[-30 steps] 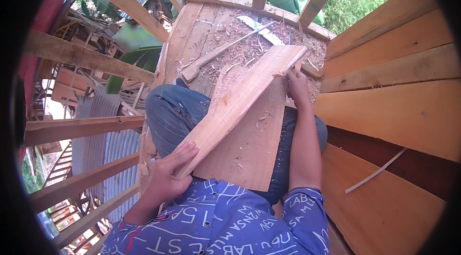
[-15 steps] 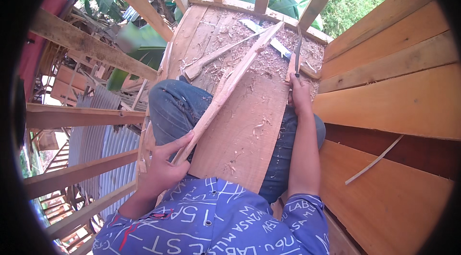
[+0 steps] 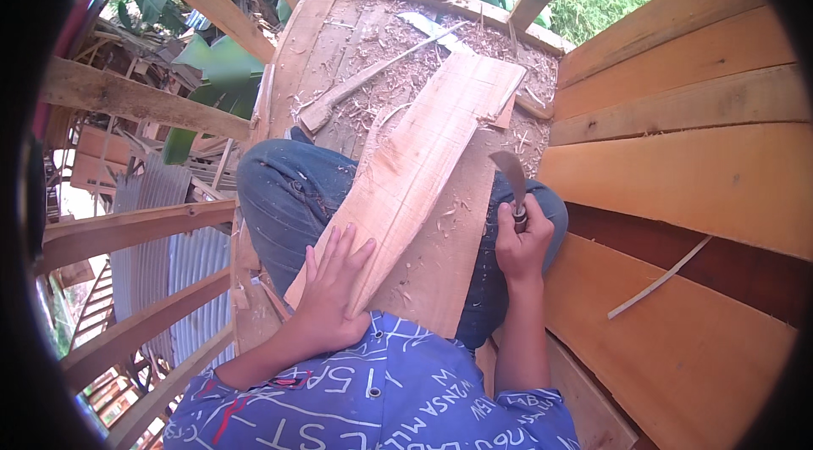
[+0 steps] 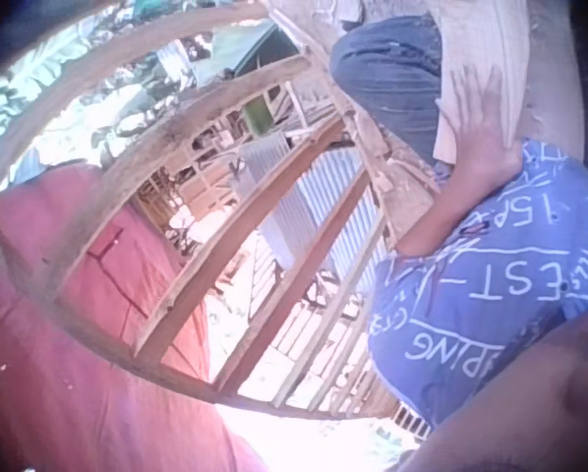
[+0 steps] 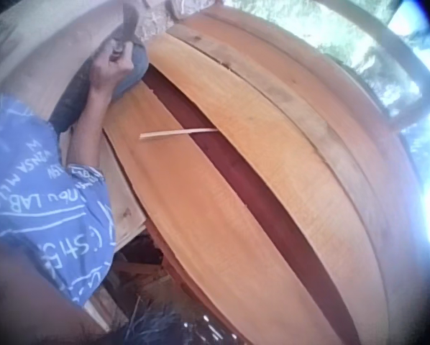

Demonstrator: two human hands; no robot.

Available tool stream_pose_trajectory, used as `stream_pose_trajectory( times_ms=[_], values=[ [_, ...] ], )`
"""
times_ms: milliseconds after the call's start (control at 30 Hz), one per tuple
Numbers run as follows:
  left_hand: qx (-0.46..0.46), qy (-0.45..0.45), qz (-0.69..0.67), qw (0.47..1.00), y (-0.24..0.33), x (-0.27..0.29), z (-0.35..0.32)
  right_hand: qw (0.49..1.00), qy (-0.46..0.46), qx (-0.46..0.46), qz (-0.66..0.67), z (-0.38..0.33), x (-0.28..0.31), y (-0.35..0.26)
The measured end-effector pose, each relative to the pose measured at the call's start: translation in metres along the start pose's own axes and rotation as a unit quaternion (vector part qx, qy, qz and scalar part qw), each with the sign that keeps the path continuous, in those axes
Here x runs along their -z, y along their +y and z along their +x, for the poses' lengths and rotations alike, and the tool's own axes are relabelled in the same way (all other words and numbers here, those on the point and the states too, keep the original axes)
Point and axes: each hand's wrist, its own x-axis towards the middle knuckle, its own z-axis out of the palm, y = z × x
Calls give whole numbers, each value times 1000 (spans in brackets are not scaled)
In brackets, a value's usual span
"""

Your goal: The person sits cross-legged on a wooden floor and uses a curved knife to shave and shape a long, thin piece of wood. They hold the wood with their left hand and repeatedly scrape the surface with the knife in their right hand, removing thin strips of wood.

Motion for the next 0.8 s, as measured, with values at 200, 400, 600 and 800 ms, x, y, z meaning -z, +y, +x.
stream_pose_trajectory(
  times_ms=[200,400,600,800],
  values=[
    [-37,-12,84,996,-11,-9,5,951,-134,-10,-277,-6,16,-38],
    [-52,-10,38,998,-22,-5,10,911,-190,9,-366,-17,13,-44],
    [-67,2,33,997,-30,-8,10,884,-196,-22,-424,-13,5,-48],
    [-70,0,31,997,-36,-11,12,861,-156,-37,-482,0,-4,-52]
  ],
)
